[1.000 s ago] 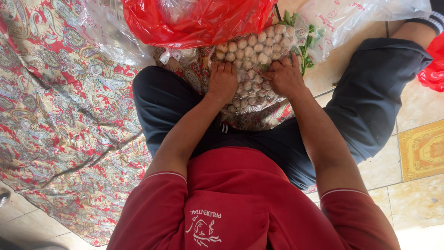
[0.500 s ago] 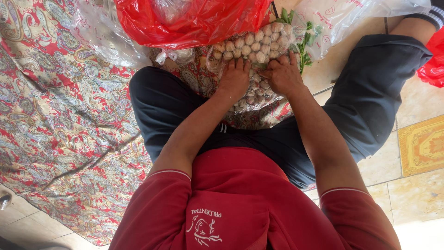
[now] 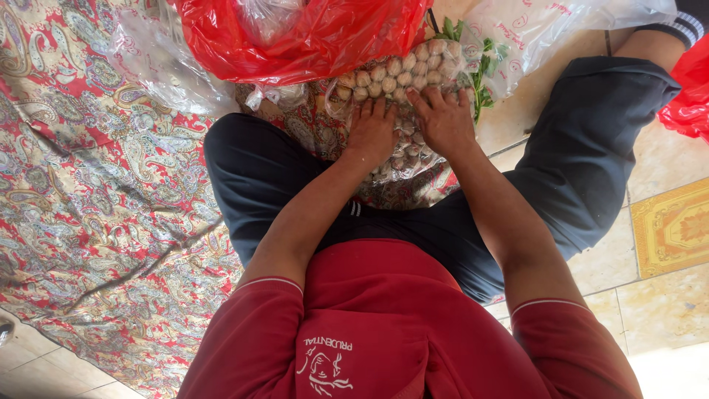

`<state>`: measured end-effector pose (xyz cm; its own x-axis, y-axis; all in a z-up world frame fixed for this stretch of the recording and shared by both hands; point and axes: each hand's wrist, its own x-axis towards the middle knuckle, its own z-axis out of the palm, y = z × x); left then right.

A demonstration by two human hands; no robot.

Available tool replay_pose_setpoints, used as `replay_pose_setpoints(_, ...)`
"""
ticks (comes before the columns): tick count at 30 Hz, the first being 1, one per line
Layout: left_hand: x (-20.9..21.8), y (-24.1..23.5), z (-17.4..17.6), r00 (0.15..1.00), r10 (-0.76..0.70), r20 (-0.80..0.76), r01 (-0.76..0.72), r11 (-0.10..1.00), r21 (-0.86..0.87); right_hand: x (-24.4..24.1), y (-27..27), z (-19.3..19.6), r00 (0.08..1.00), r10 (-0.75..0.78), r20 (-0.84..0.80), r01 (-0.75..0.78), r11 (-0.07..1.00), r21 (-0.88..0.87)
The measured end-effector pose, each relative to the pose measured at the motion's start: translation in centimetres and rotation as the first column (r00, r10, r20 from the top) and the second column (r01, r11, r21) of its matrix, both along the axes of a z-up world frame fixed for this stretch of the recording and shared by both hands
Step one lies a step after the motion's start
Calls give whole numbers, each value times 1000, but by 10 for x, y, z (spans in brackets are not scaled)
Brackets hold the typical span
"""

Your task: The person sits on a mat and transfers small round produce from a clear plastic bag into a larger red plastic bag. They then gather and tie the top of the red bag to secure the contents.

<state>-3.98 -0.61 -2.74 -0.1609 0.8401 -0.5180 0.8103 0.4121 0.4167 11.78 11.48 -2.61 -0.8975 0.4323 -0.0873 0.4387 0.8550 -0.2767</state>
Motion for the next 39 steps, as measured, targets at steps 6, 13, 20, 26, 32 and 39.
replay_pose_setpoints(6, 2, 1, -1, 999, -47, -6, 46, 998, -30, -10, -9, -3, 976, -67, 207, 44, 993, 111)
replay_pose_setpoints(13, 2, 7, 4, 992, -121, -40, 117, 988, -98, -7, -13, 0, 958, -60, 280, 82, 994, -68)
replay_pose_setpoints(20, 8, 23, 28, 993, -116, -18, 107, 959, -263, 7, -6, 2, 976, -37, 214, 73, 984, -165)
replay_pose_setpoints(26, 11, 38, 30, 992, -129, -5, 121, 939, -323, 12, 1, -2, 961, -125, 247, 177, 964, -201)
replay_pose_setpoints(32, 18, 45, 18, 986, -155, -58, 122, 917, -379, 14, 11, -6, 978, -87, 188, 111, 986, -123)
replay_pose_setpoints(39, 18, 43, 14, 981, -181, -68, 144, 919, -368, 21, 37, -6, 965, -243, -95, 242, 970, -26)
